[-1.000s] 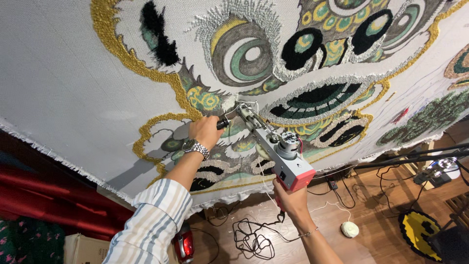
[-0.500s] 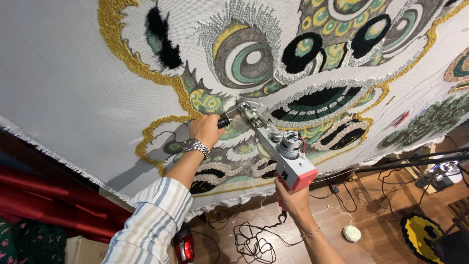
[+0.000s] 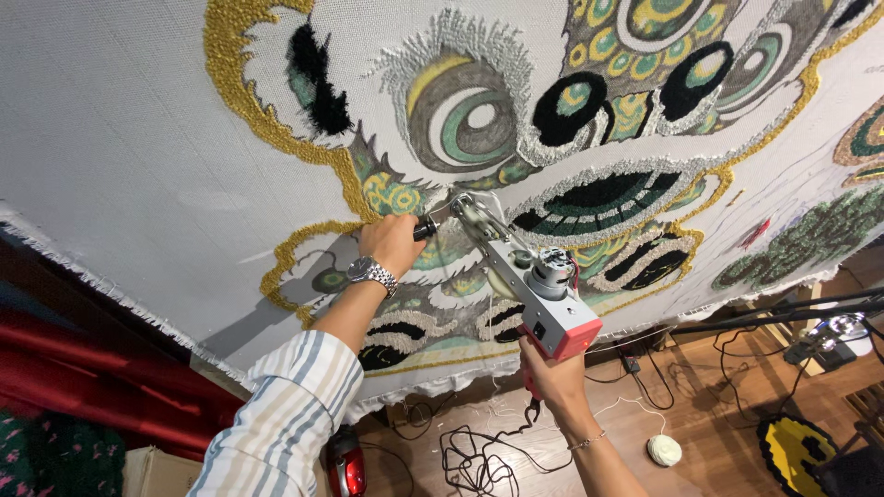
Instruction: The person uses a handheld electric tufting gun to apply white yarn to a large canvas featuring a stylized dragon design. They guide the tool along the contours of the artwork, filling in specific sections with dense loops of yarn. The process involves steady hand movements to maintain consistent coverage and alignment with the pre-drawn pattern.
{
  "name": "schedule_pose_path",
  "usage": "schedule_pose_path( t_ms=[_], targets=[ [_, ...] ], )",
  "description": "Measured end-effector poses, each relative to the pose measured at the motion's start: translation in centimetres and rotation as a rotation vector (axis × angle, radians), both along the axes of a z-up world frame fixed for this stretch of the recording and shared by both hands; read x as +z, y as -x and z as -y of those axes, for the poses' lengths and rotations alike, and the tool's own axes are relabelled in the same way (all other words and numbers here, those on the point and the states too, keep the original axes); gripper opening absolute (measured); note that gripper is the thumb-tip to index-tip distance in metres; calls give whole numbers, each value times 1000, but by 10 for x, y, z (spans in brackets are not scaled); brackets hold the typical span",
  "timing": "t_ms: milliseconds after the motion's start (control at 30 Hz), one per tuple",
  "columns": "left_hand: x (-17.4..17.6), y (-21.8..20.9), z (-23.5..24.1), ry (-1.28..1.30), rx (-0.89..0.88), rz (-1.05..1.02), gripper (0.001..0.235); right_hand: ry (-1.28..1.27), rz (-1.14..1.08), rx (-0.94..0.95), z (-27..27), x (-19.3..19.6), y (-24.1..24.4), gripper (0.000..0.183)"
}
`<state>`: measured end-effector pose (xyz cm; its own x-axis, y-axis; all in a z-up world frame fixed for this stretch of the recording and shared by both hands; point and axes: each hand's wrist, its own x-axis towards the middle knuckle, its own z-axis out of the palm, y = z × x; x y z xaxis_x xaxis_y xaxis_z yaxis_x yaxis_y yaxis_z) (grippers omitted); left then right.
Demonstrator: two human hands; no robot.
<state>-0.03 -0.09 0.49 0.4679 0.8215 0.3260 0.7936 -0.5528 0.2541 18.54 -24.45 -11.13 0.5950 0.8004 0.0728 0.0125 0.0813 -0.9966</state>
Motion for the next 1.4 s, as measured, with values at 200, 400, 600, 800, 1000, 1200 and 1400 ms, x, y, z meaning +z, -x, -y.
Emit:
schedule_pose_path(
  t_ms=[200, 400, 600, 800, 1000, 1200, 1400],
  targets=[
    [2, 0, -3, 2, -5, -16, 24, 17, -43, -15, 1, -1, -1, 22],
    [7, 2, 3, -25, -5, 13, 24, -26, -71, -13, 0, -1, -1, 22],
    [12, 3, 7, -17, -10, 12, 24, 1, -97, 13, 4, 5, 2, 33],
    [0, 0, 7, 43, 25, 40, 26, -50, -75, 44, 12, 12, 2, 37],
    [-56, -23, 0, 374, 36, 222, 33, -53, -154, 23, 19, 23, -17, 39],
    [-138, -86, 8, 966, -176, 588, 58, 38, -278, 85, 56, 44, -52, 43],
    [-179, -131, 36, 975, -506, 949, 63, 15, -371, 144, 86, 35, -76, 47]
  ],
)
